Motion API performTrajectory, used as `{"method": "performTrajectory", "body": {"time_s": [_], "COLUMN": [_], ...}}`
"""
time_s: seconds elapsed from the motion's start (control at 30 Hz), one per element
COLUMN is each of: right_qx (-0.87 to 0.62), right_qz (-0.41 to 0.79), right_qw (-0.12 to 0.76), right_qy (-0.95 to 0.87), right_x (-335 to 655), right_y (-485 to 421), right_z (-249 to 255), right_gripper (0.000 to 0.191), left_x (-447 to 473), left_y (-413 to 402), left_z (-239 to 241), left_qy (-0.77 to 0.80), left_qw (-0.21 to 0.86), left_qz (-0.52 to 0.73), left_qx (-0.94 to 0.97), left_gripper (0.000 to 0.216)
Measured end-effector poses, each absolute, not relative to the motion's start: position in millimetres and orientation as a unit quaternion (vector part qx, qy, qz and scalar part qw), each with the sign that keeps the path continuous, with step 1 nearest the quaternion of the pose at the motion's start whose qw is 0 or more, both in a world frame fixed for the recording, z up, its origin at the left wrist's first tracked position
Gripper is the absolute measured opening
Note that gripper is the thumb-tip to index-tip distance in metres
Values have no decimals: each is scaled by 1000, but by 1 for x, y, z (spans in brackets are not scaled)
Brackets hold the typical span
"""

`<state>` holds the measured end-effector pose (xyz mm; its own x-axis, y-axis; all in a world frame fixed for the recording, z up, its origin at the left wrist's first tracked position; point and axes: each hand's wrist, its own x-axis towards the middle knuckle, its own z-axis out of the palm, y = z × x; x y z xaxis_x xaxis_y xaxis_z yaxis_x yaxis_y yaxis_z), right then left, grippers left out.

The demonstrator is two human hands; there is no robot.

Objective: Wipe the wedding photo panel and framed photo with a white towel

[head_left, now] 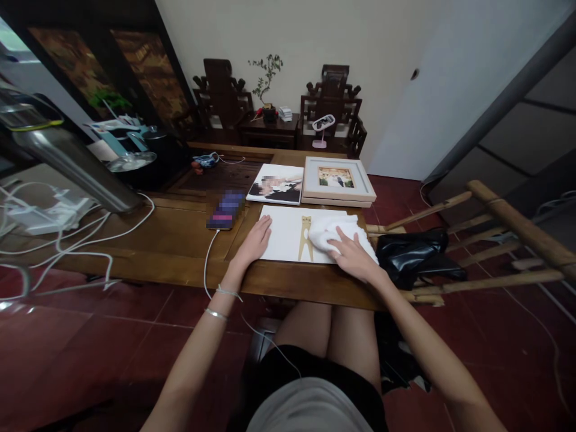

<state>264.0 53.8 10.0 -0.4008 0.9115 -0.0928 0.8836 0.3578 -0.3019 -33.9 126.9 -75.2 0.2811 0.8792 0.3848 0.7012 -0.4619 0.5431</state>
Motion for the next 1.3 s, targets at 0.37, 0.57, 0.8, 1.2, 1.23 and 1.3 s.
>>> {"method": "performTrajectory", "body": {"time_s": [0.37,0.57,0.8,1.2,1.23,1.3], "right_qx": [-502,-371,-384,-515,-505,-477], "right_qz": [85,86,131,84,80,78], "right_qw": [67,27,15,60,59,53], "right_qy": [-858,-924,-914,-851,-858,-874], "right_x": [188,202,211,165,165,168], "right_y": [88,23,31,103,94,71], "right_z": [-1,2,14,4,2,-1], "right_gripper": [43,41,45,45,44,43], "left_x": [-34,-33,-33,-34,-34,-34], "left_y": [127,125,126,129,129,128], "left_z": [-76,-74,-76,-79,-79,-78], "left_qy": [503,507,503,500,500,500], "left_qw": [146,146,144,151,152,152], "left_qz": [334,329,332,335,335,337], "left_qx": [784,783,784,784,784,783], "left_gripper": [48,50,49,47,48,49]}}
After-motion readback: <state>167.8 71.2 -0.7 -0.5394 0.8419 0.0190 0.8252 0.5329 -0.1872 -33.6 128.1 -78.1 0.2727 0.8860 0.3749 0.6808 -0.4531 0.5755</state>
